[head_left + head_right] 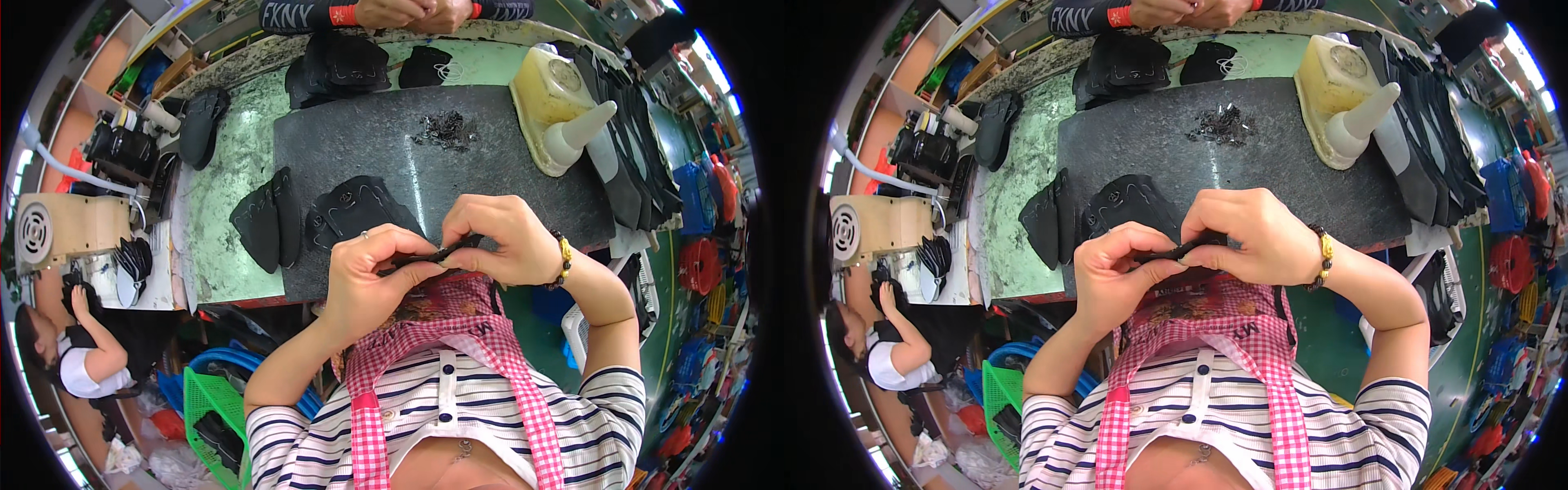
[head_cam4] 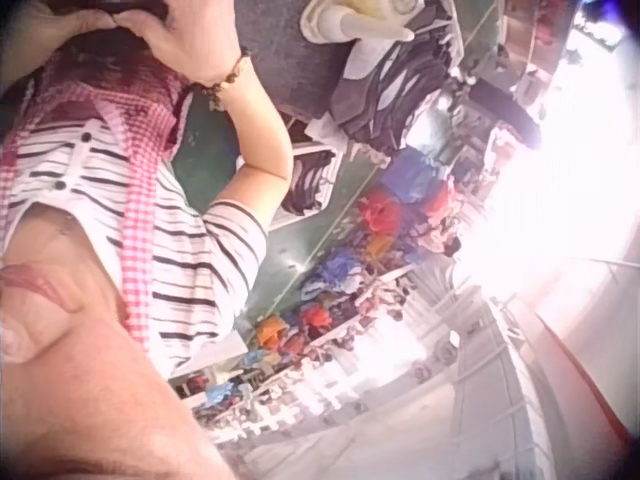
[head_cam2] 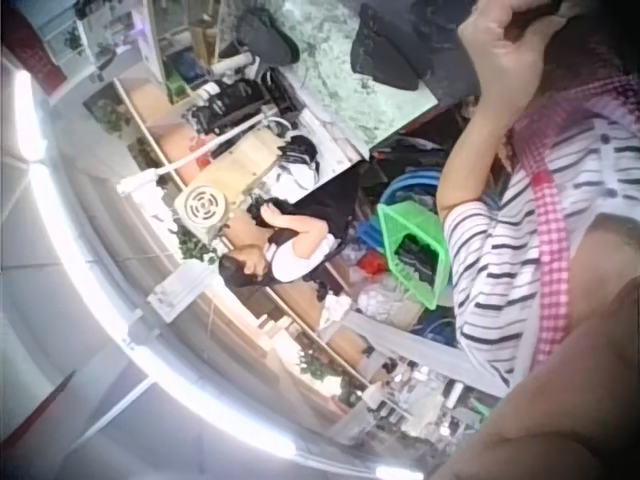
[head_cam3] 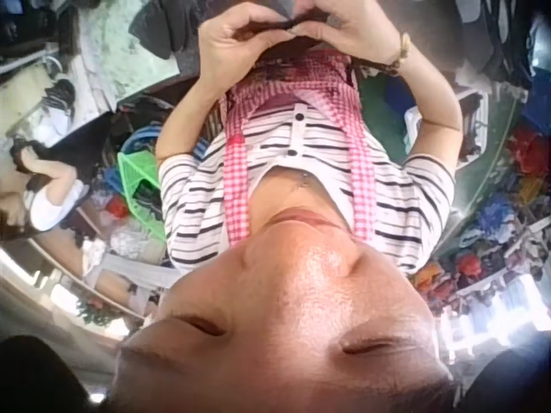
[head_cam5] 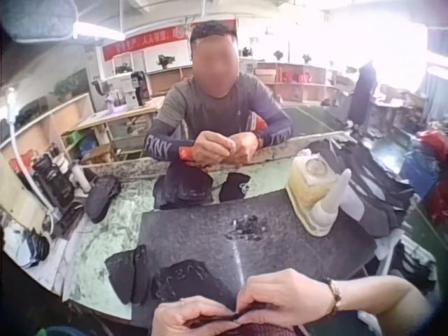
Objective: The person retrieves a basket of shoe parts and returns to the workstation, then attaches small metal hardware and adhesive linings onto the shoe components by hand.
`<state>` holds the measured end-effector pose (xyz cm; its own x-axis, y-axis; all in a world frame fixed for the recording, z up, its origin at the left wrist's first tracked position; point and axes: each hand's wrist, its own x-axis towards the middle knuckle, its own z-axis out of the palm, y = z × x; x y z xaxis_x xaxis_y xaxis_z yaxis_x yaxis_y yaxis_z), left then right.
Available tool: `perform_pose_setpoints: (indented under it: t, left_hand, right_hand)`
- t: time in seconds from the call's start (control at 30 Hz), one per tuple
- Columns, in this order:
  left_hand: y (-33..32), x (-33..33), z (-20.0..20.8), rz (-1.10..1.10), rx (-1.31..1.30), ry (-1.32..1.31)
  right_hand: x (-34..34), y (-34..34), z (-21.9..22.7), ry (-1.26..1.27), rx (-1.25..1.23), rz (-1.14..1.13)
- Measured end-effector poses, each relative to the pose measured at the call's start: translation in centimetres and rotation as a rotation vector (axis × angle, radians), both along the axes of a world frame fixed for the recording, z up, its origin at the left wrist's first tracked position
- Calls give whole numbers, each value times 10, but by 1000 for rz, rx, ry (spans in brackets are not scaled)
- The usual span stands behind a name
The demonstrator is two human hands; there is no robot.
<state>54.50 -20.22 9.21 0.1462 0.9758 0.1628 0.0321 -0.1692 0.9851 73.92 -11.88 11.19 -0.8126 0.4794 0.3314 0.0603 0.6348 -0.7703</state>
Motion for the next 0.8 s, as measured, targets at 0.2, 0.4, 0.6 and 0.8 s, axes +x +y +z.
perform_pose_setpoints:
  t: [0.2,0.4,0.6,0.8]
  left_hand:
    - [2,-8,6,83,402,335]
    - [3,-26,3,232,1109,650]
    - [-3,-23,4,155,1226,761]
    - [-4,-18,-2,204,1276,770]
  right_hand:
    - [-5,-6,6,68,382,-58]
    - [11,-27,3,182,-858,-76]
    - [-18,-31,-11,140,-1198,72]
    - [-19,-41,-20,265,-1285,50]
